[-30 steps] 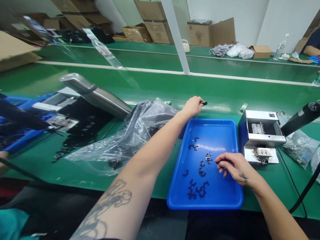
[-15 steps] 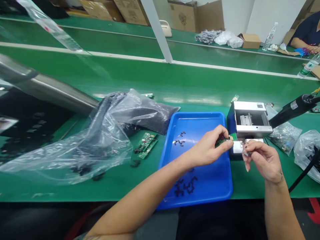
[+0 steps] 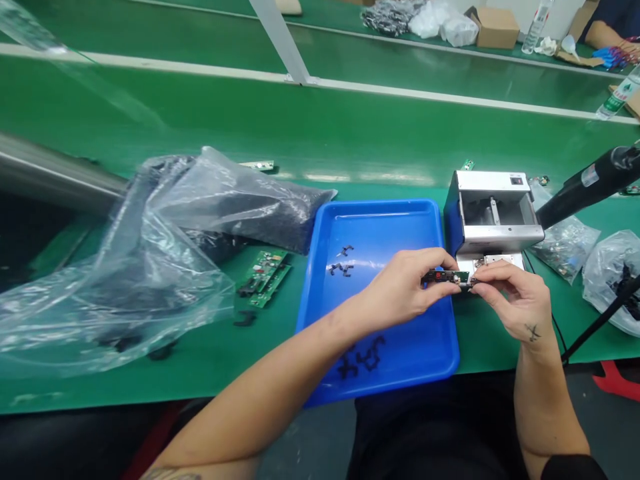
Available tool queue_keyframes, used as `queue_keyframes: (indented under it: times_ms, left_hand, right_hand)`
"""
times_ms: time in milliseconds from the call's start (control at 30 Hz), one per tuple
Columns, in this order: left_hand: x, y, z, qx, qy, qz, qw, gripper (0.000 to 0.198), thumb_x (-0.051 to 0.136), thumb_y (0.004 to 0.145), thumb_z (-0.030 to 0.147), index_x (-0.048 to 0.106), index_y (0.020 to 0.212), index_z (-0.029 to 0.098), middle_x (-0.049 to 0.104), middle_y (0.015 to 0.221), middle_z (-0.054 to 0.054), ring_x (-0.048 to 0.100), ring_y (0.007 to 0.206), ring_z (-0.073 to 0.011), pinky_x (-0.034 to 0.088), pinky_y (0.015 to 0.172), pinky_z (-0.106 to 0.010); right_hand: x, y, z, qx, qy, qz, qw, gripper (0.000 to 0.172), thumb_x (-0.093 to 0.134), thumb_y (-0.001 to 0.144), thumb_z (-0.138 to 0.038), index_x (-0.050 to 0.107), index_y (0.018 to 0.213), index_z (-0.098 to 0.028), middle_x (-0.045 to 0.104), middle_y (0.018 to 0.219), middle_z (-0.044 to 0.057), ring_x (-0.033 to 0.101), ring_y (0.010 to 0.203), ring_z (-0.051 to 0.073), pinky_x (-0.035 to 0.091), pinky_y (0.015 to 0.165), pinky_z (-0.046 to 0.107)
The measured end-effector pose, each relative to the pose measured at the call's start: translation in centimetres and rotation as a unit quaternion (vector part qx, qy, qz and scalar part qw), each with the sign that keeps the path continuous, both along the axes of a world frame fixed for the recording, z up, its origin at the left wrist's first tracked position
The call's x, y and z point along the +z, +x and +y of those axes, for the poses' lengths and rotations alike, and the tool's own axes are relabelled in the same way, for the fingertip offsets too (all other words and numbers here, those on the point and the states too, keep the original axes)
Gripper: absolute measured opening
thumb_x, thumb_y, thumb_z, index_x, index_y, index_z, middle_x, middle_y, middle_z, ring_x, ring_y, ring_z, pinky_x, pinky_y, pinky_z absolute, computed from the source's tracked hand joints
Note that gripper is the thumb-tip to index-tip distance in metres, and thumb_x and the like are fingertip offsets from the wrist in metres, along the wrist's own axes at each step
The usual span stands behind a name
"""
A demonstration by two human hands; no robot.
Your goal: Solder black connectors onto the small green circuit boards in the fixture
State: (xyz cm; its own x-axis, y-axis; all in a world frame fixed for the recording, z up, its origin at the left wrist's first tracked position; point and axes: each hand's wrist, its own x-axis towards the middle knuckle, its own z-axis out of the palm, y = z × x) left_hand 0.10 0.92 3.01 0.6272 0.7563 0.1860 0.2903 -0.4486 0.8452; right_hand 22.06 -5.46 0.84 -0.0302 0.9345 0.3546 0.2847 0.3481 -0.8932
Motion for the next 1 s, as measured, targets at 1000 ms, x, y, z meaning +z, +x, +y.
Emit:
queue_keyframes:
  times_ms: [1000]
  left_hand:
    - [1.0, 0.1, -1.1, -0.009, 0.023, 0.021, 0.999, 0.018, 0.044, 0.1, 0.021, 0.062, 0.101, 0.018, 0.069, 0.087, -0.003, 0.062, 0.074, -0.0151, 0.048, 0.072, -0.028]
  right_hand:
    - [1.0, -1.0, -0.3, -0.064, 0.103, -0.165, 0.979, 0.005, 0.07, 0.091, -0.015, 0.072, 0.093, -0.02, 0.076, 0.088, 0.005, 0.075, 0.085, 0.017, 0.065, 0.074, 0.029]
